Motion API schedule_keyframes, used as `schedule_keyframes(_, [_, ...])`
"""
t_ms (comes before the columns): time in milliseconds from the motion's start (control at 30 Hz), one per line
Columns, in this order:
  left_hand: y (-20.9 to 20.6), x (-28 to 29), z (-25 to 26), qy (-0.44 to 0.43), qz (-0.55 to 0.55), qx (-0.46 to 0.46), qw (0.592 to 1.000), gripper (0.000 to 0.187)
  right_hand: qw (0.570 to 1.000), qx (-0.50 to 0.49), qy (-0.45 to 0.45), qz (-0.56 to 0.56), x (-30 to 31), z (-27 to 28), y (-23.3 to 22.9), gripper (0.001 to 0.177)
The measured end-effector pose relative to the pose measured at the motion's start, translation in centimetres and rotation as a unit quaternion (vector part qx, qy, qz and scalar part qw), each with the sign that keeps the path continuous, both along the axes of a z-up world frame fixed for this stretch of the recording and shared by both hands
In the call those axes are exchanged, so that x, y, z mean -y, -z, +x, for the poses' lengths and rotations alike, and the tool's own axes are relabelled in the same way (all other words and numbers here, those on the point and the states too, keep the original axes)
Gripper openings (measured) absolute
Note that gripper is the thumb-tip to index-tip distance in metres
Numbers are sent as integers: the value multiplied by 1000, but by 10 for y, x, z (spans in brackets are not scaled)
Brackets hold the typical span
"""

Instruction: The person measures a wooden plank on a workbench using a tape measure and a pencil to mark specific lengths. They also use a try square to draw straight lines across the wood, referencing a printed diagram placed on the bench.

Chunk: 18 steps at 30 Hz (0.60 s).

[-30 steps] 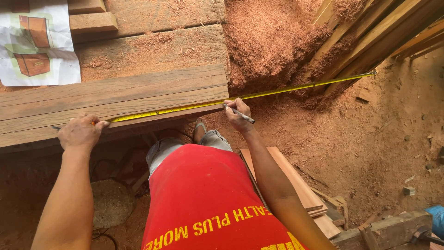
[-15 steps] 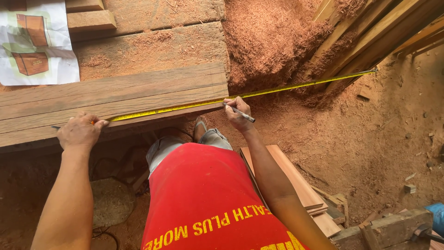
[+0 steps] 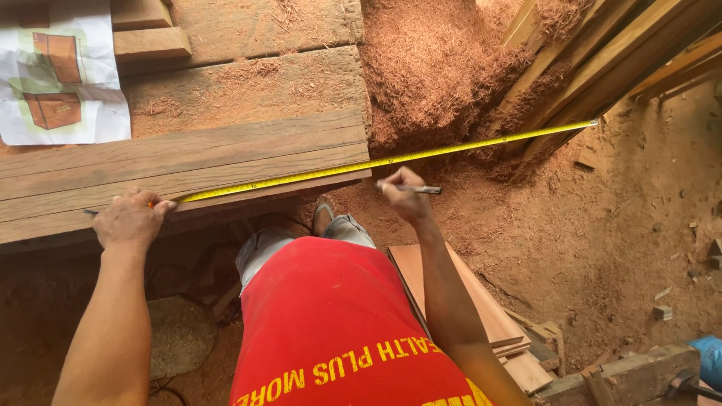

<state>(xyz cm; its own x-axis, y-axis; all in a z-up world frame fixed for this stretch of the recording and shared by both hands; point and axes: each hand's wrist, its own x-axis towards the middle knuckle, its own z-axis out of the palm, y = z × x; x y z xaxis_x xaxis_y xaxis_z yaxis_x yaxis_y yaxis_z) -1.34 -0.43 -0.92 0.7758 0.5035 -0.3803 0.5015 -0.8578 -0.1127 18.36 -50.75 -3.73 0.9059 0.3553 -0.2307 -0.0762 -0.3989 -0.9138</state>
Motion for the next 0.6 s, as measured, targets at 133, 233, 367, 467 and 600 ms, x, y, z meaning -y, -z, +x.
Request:
schedule_keyframes(133, [0, -1, 0, -6, -5, 3, 1000, 33, 960, -273, -9, -63, 5, -32, 8, 29])
schedule_keyframes(233, [-2, -1, 3, 15, 9, 19, 1000, 32, 934, -329, 125, 67, 3, -36, 40, 52])
schedule_keyframes(367, [-15, 15, -14, 100, 2, 48, 994, 35, 836, -349, 303, 294, 2, -6, 31, 53])
schedule_keyframes(467, [-15, 34, -53, 157, -21, 143, 977, 33, 831, -254, 321, 376, 50, 31, 29, 36])
schedule_keyframes(600, [-6, 26, -123, 105, -23, 148, 983, 32, 815, -252, 447, 271, 146, 67, -2, 32])
